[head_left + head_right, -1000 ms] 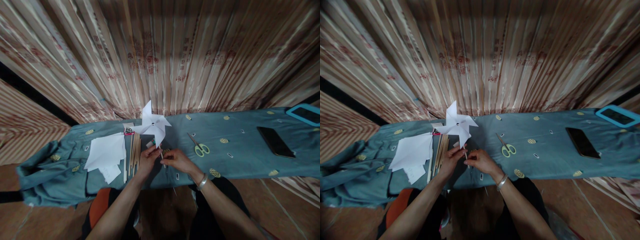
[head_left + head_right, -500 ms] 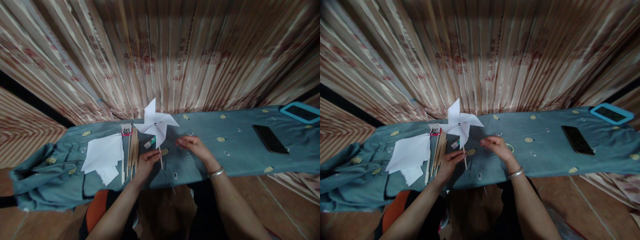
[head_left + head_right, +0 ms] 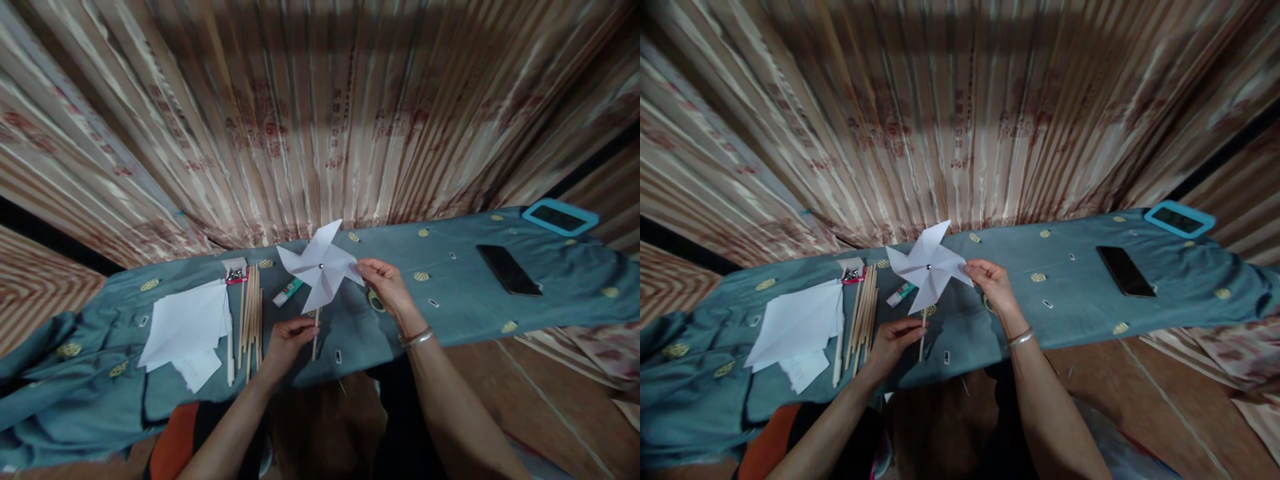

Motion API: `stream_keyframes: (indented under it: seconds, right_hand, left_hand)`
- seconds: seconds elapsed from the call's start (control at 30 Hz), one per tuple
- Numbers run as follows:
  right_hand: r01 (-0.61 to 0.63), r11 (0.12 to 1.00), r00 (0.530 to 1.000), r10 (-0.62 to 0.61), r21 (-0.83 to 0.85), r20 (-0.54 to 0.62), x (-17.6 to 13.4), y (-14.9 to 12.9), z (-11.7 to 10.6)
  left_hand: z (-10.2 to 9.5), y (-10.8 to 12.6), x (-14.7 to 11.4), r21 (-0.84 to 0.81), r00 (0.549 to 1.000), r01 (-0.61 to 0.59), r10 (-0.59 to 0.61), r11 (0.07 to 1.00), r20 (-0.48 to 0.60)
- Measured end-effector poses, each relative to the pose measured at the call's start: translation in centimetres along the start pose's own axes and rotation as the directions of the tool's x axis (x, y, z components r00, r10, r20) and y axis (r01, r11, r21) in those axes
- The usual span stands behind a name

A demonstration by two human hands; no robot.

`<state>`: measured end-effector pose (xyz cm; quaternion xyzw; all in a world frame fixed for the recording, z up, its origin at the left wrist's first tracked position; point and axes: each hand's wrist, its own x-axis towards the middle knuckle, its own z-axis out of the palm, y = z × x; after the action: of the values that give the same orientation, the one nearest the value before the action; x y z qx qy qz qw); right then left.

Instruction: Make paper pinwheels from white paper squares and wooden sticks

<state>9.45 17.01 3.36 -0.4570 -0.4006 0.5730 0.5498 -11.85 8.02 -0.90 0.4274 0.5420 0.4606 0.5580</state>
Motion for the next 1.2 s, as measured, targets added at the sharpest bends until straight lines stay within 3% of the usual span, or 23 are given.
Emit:
stream_keyframes:
  seconds: [0.7, 1.2]
  right_hand:
    - [-0.043, 0.984, 0.963, 0.086, -0.172, 0.254, -1.8, 1.5, 2.1]
    - [-0.087, 0.983, 0.943, 0.133, -0.159, 0.304, -2.7, 1.9, 3.2]
  left_hand:
    - [-0.3, -0.2, 0.8, -0.019, 0.998, -0.024, 0.023, 1.0, -0.066]
    - [-0.1, -0.1, 0.7, -0.035, 0.998, -0.01, 0.008, 0.999, -0.059]
